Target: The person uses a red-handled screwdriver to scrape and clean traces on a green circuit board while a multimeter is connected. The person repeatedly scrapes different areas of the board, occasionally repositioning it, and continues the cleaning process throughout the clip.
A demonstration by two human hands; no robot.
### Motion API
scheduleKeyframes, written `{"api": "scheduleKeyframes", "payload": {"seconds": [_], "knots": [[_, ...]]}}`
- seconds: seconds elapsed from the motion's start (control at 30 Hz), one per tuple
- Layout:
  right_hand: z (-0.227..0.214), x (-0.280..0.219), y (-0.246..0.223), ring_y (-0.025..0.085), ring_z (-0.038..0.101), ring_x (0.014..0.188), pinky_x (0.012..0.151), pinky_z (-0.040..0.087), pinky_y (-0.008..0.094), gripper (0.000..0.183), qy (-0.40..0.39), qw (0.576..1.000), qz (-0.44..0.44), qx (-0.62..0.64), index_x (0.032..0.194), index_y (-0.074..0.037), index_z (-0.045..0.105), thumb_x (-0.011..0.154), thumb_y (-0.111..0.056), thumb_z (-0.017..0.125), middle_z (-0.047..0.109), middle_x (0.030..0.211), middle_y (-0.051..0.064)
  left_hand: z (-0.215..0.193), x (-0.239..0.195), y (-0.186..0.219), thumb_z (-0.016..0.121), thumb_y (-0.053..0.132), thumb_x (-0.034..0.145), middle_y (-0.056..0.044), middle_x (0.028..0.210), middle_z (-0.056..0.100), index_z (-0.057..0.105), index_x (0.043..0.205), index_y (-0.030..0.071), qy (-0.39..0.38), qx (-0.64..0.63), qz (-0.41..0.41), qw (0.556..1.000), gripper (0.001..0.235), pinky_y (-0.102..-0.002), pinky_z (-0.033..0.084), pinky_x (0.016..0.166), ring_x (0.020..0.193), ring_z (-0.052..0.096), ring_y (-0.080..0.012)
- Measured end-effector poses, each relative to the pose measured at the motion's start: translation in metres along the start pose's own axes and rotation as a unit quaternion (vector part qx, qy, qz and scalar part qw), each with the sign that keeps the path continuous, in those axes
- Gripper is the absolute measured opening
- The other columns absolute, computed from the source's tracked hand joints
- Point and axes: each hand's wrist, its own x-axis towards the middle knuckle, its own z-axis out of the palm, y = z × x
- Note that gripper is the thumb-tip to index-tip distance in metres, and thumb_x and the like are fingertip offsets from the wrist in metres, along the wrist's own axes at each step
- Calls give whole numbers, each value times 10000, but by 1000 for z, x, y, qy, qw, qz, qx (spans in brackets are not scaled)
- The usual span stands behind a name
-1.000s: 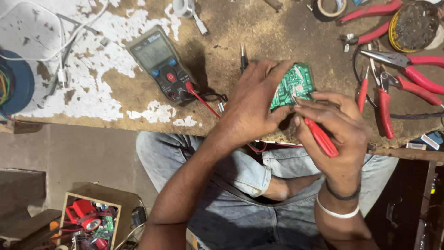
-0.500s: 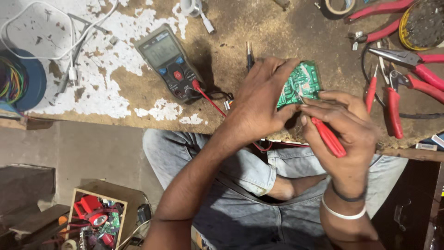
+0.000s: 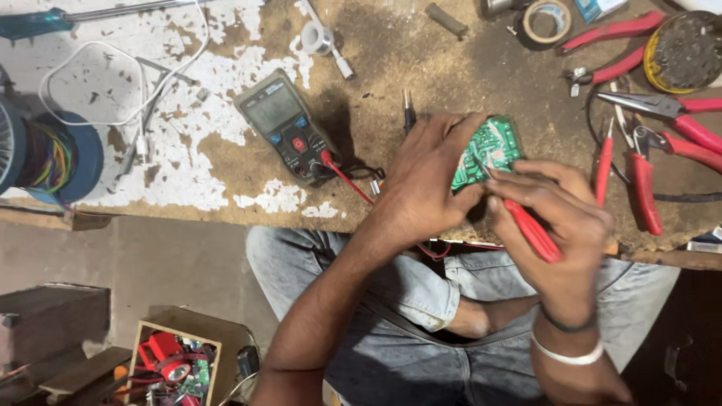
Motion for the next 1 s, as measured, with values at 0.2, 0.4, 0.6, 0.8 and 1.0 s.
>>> {"api": "scheduleKeyframes", "payload": {"seconds": [0.2, 0.4, 0.6, 0.8, 1.0], "knots": [[0, -3, 3, 280, 691, 1186, 1025, 539, 351, 230, 2, 1000, -5, -10, 1112, -19, 757, 883, 1, 763, 767, 1135, 106, -2, -2, 3, 777, 223, 793, -178, 1341, 562, 454, 1503, 41, 6, -7, 2, 1000, 800, -476, 454, 1099, 1250, 547, -386], [-3, -2, 4, 269, 690, 1162, 1035, 544, 350, 258, 1, 1000, 0, 4, 1110, -25, 755, 855, 14, 757, 766, 1134, 101, 1, -1, 0, 790, 231, 772, -195, 1338, 544, 450, 1485, 24, 4, 8, 15, 1000, 816, -487, 446, 1095, 1247, 538, -400], [-3, -2, 5, 282, 691, 1191, 1050, 549, 364, 263, 2, 1000, 4, -3, 1100, -31, 757, 842, 21, 765, 768, 1123, 96, 2, -2, -1, 797, 244, 780, -193, 1347, 543, 459, 1477, 21, 5, 0, 17, 1000, 806, -482, 448, 1093, 1253, 533, -402], [-5, -1, 4, 281, 690, 1192, 1061, 547, 377, 260, -3, 1000, 1, 1, 1110, -29, 759, 853, 12, 765, 767, 1136, 95, 2, -2, -1, 804, 268, 783, -195, 1323, 544, 466, 1473, 10, -17, 10, -4, 1000, 811, -484, 448, 1073, 1230, 539, -396], [-8, -1, 0, 298, 679, 1209, 1076, 534, 389, 254, -8, 1000, 1, -12, 1110, -25, 758, 857, -3, 758, 764, 1138, 105, 2, -1, 1, 814, 284, 760, -199, 1305, 545, 474, 1472, 5, -30, 10, -26, 999, 837, -484, 444, 1055, 1205, 548, -391]]}}
